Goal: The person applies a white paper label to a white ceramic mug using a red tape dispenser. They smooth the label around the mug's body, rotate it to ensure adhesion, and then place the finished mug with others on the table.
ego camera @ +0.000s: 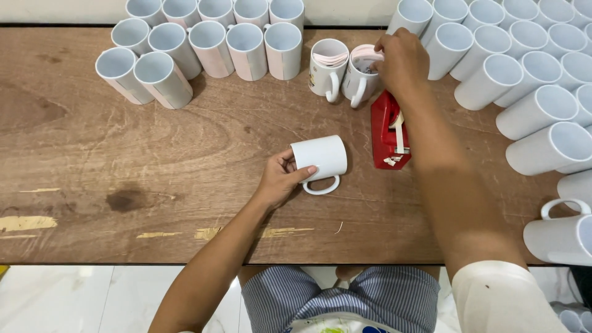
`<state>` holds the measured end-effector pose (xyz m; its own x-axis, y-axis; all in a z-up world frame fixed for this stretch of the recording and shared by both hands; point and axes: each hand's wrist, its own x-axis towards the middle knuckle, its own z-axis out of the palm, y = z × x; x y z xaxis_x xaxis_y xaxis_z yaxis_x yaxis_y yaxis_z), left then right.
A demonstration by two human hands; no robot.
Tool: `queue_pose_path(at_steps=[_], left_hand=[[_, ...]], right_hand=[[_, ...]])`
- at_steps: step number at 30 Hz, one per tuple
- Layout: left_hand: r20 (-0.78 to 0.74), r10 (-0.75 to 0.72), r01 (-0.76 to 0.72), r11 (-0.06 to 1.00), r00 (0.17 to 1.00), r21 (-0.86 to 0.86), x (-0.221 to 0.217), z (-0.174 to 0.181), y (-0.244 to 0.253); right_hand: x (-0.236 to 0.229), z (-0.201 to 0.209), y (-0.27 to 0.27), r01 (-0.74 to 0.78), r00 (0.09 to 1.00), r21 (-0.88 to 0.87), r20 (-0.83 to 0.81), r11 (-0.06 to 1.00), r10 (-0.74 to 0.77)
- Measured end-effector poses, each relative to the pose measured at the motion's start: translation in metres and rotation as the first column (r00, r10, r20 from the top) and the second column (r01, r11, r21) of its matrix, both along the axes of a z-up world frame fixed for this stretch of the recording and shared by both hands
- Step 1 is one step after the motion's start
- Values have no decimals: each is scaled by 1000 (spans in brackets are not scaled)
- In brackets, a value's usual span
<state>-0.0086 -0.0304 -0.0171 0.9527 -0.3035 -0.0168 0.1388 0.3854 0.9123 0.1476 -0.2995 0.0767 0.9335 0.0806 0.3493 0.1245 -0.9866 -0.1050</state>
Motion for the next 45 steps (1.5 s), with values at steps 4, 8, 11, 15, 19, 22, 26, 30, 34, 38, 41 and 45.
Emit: queue_pose_path(at_steps=[4,8,11,15,19,22,26,30,34,38,41,45], left_hand=[[-19,-1,0,1000,1000,-13,1,0,-1],[-32,2,-3,1000,999,-28,1,-4,0],[-39,-11,9,999,999,-48,2,-3,0],[-39,-14,13,1000,999,-20,2,0,1],[-25,-17,15,998,1000,-54,4,-6,0],[-17,-20,18,997,1000,-75,5,-9,1],[-10,-25,25,999,1000,-31,5,-7,3],[43,36,-35,999,998,-30,0,1,2],[73,37,-43,996,997,78,3,1,4],[114,53,-70,986,992,151,8,-9,10],[200,43,-92,967,979,238,7,-1,22],[572,61,-369,819,818,439,11,4,39]], right_hand=[[7,-6,-4,10,1000,35,14,999,-10],[12,-15,-8,-27,994,94,109,995,17],[12,-14,-11,-6,989,100,146,995,-9],[2,1,-8,4,986,117,166,993,-24],[-7,14,-8,44,989,190,131,981,-70],[-29,28,2,-292,882,185,431,939,189],[-90,39,41,-621,689,292,645,727,330],[-133,-6,62,-766,574,250,682,592,454],[-145,-61,73,-805,484,85,665,587,569],[-161,-58,92,-759,510,15,636,651,580],[-165,-56,96,-748,515,-3,629,664,583],[-167,-57,94,-764,511,6,616,646,599]])
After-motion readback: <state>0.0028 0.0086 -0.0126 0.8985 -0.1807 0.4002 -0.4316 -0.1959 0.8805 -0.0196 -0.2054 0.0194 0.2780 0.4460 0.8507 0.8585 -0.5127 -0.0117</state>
